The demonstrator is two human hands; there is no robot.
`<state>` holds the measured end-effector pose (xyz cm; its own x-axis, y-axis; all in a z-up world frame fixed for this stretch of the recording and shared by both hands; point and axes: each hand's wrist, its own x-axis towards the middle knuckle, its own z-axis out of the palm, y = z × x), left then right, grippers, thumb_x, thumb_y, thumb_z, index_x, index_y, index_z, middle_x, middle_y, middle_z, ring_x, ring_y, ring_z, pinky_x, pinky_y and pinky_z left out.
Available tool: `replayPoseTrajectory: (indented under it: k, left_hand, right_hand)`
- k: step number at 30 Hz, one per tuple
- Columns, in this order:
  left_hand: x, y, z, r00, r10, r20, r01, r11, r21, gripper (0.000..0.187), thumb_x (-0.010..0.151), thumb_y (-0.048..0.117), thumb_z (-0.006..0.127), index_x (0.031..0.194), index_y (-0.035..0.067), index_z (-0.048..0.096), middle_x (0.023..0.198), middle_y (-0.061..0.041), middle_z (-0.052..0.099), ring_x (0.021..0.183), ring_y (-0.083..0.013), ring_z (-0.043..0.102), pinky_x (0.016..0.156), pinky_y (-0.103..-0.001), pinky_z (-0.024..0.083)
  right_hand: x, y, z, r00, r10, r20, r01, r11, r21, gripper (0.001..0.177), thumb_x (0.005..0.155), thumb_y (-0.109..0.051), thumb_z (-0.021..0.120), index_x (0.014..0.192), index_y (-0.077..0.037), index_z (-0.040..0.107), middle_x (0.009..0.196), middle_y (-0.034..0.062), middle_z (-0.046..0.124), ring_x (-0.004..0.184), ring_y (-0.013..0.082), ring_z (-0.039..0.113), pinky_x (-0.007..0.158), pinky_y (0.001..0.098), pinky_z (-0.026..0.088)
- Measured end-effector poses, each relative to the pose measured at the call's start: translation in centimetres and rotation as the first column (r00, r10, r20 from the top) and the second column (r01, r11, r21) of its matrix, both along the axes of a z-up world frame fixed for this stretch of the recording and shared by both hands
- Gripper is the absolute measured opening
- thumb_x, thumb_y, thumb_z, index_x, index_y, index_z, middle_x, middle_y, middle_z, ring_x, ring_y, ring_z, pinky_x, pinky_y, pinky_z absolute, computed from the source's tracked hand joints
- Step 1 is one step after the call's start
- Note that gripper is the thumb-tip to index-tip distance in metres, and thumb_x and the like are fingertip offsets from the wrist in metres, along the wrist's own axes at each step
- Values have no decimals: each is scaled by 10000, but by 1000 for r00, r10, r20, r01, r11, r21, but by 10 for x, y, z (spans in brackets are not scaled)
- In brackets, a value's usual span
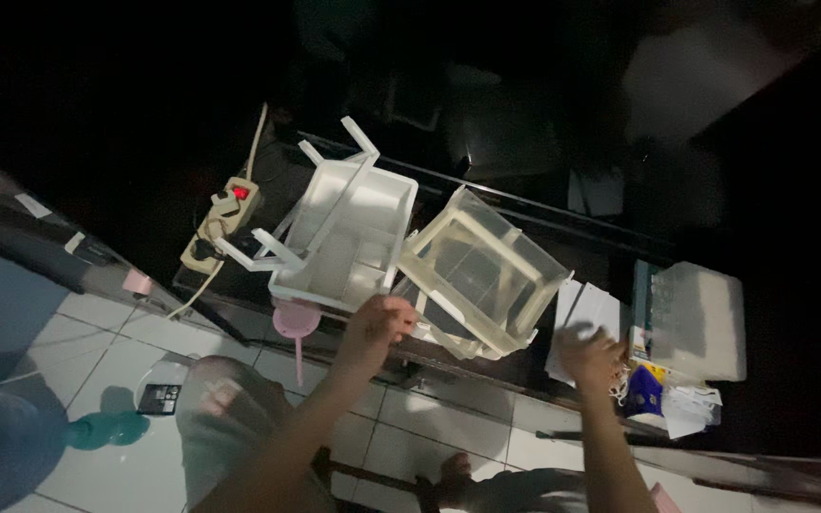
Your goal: The person assembles a small white plastic storage unit by hand. They connect a clear plastic drawer to a white frame, then stack additional drawer and frame components together, and finally place a white compartmentalized tray on top.
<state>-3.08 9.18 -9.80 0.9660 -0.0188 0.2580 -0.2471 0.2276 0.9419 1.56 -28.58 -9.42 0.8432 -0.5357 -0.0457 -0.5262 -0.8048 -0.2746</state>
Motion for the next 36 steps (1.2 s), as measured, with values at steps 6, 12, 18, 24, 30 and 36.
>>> replayPoseTrajectory:
  k: [6,12,18,24,30,36]
  left_hand:
    - [30,3,42,950,188,247,-214,973,81,210,1036,225,593,1140,44,576,1059,-81,634,898,-148,641,810,-268,550]
    - [6,36,102,627,633,455,-778,486,398,380,952,-67,679,1267,-8,475,1193,-184,572,1146,-291,578,1005,-438,461]
    - [7,123,66,449,682,577,-893,351,281,723,882,-34,749,1447,-22,297,1269,-265,502,1163,-338,509,1012,-462,427]
    - [43,160,19,775,571,270,-627,747,221,397,979,3,735,1299,-32,503,1202,-150,655,1118,-211,639,941,-333,514]
    - [55,128,50,917,317,242,-293,947,-130,198,981,15,699,1142,43,588,1073,-73,654,983,-144,657,874,-303,573]
    - [45,44,116,879,451,153,-476,828,295,133,963,38,638,1093,58,612,944,-74,737,808,-158,757,604,-271,660]
  right_hand:
    - [0,51,89,675,403,618,-462,884,-73,424,914,-166,736,1254,44,595,1260,300,609,1171,451,597,985,536,492]
    - [-4,172,126,840,529,116,-535,776,334,450,926,-111,673,1347,-61,522,1182,212,626,842,369,735,754,430,603]
    - [10,216,73,601,732,322,-742,660,-117,542,703,-58,751,1216,24,598,1189,316,627,1004,537,650,790,604,553]
    - [13,189,45,717,692,79,-687,721,-85,369,921,-62,564,1289,-62,597,1137,259,694,987,455,707,826,544,579]
    - [8,181,67,641,762,95,-767,641,37,483,871,-120,701,1318,-42,536,1202,293,640,1004,480,670,889,511,556]
    - [-22,194,95,527,675,516,-780,626,-22,638,815,-25,768,1395,4,505,1309,290,602,1202,455,600,1020,499,508]
